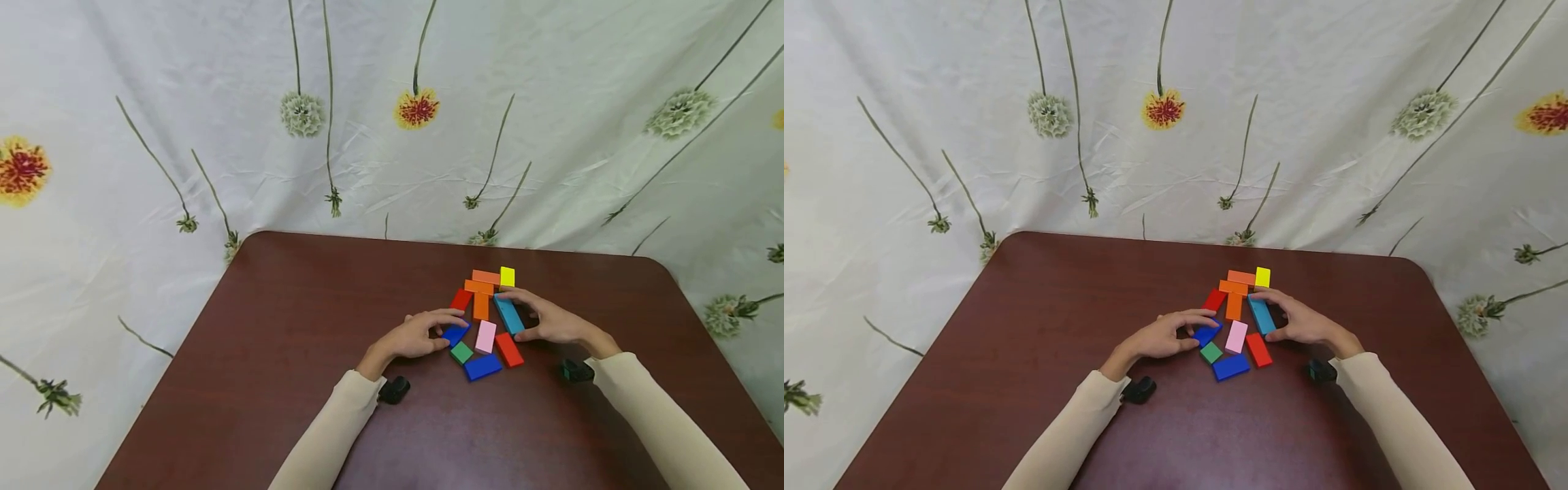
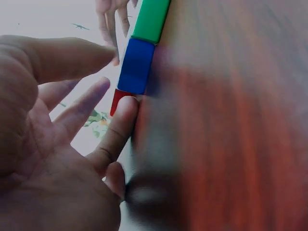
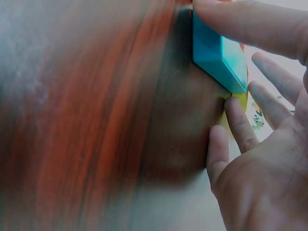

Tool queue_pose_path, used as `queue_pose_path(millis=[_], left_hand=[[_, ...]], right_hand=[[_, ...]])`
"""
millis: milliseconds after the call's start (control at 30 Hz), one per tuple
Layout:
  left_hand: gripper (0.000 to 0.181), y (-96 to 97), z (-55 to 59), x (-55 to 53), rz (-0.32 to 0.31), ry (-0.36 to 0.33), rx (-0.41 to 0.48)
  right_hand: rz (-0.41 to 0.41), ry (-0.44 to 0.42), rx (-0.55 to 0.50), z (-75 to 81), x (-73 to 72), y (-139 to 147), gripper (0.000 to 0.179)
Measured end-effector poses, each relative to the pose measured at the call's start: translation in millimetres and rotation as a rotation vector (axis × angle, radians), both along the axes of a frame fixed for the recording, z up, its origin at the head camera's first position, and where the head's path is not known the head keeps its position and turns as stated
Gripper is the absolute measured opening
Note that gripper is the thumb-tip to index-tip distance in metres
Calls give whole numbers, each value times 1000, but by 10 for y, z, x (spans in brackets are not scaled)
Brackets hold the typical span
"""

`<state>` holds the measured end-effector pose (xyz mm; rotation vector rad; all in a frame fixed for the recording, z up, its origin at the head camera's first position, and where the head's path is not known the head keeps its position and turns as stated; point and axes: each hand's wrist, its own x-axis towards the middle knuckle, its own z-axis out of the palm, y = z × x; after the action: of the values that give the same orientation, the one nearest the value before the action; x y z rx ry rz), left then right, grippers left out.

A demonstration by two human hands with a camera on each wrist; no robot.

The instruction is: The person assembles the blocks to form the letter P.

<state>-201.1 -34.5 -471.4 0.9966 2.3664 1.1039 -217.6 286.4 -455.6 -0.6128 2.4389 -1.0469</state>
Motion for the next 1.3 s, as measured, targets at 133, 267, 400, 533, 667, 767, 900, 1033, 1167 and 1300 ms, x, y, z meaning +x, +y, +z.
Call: queue_pose_path(millis=[133,267,400,533,667,767,900,1033,1167,1300], left_hand=[[45,22,13,-7,-4,-5,-50],[48,27,3,-35,-14,-8,-69],[49,36,-8,-62,-30,-12,-73],[49,46,-6,-84,-38,-29,-77],[49,53,1,-93,-37,-36,-96],[49,60,17,-94,-38,-37,-106],[48,73,51,-92,-37,-41,-113],[45,84,74,-81,-23,-51,-127],[45,97,82,-77,-15,-51,-130],[46,107,82,-83,-22,-53,-124]], right_hand=[[1,3,4,-19,0,6,81],[1,3,16,-27,0,3,80],[4,11,23,-32,2,3,80],[9,15,21,-42,0,8,78],[19,10,19,-53,0,8,74],[23,13,18,-54,1,8,72],[21,22,21,-48,6,3,72],[25,22,24,-40,11,-11,72],[25,25,29,-33,12,-13,72],[25,31,35,-24,11,-6,73]])
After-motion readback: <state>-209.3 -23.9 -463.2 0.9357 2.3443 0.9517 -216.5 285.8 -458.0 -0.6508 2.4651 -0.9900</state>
